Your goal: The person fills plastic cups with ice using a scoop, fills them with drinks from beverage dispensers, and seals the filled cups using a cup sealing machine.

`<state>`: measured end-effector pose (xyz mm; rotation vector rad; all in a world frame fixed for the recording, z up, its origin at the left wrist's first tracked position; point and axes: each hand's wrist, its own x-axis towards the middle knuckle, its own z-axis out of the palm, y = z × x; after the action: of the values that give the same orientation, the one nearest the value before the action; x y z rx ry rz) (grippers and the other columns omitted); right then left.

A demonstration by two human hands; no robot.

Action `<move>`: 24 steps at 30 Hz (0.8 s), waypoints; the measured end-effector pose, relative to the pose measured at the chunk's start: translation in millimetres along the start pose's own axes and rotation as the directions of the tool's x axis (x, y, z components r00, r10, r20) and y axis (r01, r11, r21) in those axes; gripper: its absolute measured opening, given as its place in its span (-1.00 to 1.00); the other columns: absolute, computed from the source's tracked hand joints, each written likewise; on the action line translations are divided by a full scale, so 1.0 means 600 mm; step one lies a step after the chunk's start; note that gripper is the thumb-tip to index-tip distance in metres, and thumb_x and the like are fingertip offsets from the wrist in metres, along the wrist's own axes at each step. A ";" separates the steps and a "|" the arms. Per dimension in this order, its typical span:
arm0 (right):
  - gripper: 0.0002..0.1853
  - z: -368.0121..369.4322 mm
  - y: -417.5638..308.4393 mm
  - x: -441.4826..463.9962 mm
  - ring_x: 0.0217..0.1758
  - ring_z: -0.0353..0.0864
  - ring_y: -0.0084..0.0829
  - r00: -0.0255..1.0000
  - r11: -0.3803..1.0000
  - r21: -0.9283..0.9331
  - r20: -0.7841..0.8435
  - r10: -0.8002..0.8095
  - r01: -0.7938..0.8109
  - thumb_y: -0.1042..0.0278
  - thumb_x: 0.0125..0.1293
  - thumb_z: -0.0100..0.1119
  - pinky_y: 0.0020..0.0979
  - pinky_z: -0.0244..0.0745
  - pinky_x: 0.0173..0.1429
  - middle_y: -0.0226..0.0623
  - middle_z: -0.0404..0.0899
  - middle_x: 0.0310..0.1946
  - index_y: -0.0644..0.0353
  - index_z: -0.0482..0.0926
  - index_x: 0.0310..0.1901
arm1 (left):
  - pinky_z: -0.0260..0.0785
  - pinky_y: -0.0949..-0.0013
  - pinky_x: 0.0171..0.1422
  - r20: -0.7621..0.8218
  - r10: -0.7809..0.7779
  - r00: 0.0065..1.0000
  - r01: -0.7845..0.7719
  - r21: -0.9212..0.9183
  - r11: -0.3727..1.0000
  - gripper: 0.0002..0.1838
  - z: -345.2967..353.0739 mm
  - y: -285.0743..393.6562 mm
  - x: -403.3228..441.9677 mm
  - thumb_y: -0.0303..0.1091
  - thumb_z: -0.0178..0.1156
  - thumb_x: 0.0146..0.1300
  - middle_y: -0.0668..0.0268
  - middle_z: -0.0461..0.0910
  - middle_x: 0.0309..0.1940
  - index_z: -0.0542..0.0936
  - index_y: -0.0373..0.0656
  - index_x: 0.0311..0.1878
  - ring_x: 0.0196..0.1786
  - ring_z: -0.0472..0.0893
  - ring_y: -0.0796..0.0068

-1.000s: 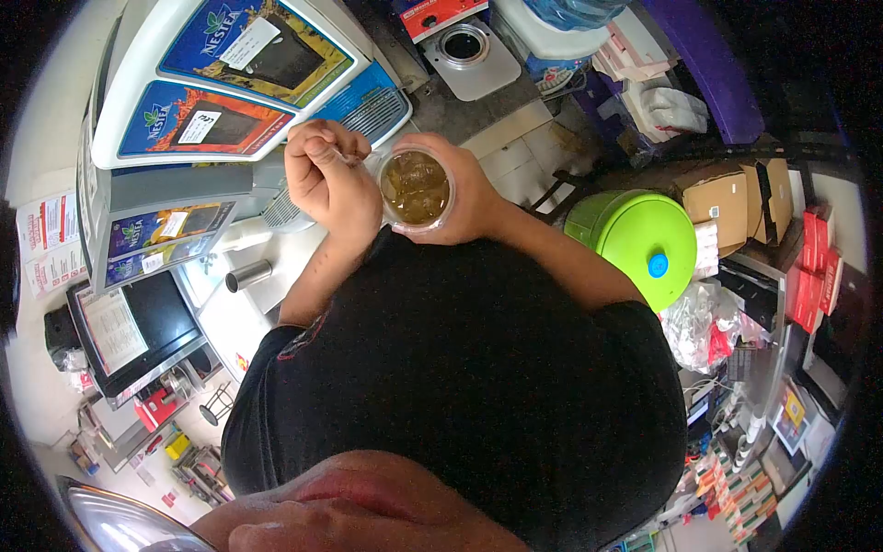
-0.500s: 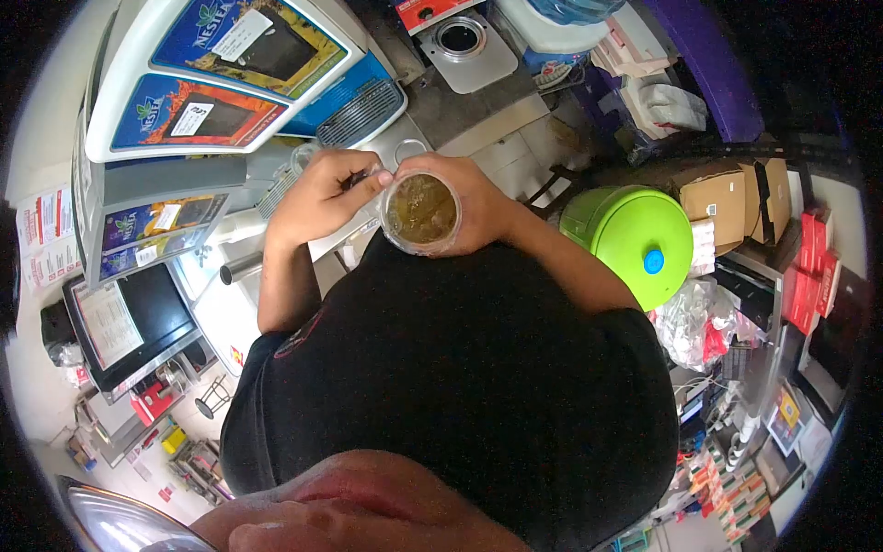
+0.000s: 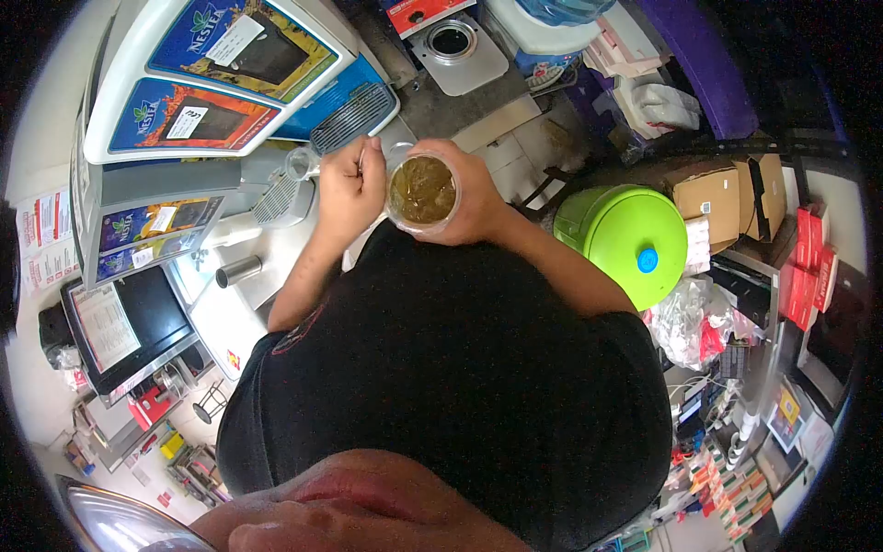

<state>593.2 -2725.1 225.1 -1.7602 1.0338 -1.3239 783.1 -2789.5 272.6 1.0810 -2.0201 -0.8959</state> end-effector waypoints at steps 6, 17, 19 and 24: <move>0.04 -0.004 -0.012 0.005 0.16 0.70 -0.27 0.991 0.991 -0.120 -0.116 -0.073 0.059 0.24 -0.20 0.82 -0.26 0.57 0.27 -0.10 0.61 0.14 0.30 0.38 0.34 | 0.27 0.23 -0.48 -0.399 0.119 0.909 -0.059 0.158 0.986 -0.61 0.041 -0.006 0.002 -0.39 0.08 0.58 0.15 0.46 -0.69 0.44 -0.28 -0.48 -0.65 0.47 0.32; -0.03 -0.018 -0.013 -0.002 0.16 0.68 -0.31 0.996 0.999 -0.034 -0.081 -0.029 0.026 0.25 -0.19 0.81 -0.27 0.55 0.28 -0.14 0.61 0.12 0.29 0.44 0.29 | 0.43 0.38 -0.36 0.161 -0.069 0.985 0.107 -0.245 0.964 -0.87 -0.039 0.064 0.031 -0.47 0.09 0.57 0.30 0.71 -0.32 0.59 -0.31 -0.02 -0.51 0.55 0.54; -0.03 -0.023 -0.004 -0.005 0.16 0.69 -0.32 0.998 0.998 0.035 0.008 -0.057 0.056 0.26 -0.20 0.81 -0.28 0.54 0.28 -0.15 0.61 0.12 0.27 0.44 0.28 | 0.43 0.29 -0.34 0.298 -0.025 0.954 0.071 -0.144 0.987 -0.85 -0.061 0.049 0.035 -0.42 0.15 0.55 0.20 0.68 -0.39 0.64 -0.32 -0.04 -0.50 0.57 0.49; -0.02 -0.031 -0.007 -0.010 0.19 0.67 -0.31 0.989 0.997 0.072 0.149 -0.022 0.011 0.26 -0.22 0.80 -0.30 0.52 0.30 -0.17 0.61 0.13 0.25 0.44 0.29 | 0.30 0.08 -0.43 0.587 0.184 0.789 -0.148 -0.109 0.983 -0.64 -0.043 0.018 0.043 -0.27 0.17 0.56 -0.04 0.50 -0.60 0.65 -0.36 -0.34 -0.59 0.53 0.10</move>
<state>574.9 -2719.0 230.4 -1.7879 0.8805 -1.2033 788.0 -2814.2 301.4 0.6050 -2.5274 -1.3089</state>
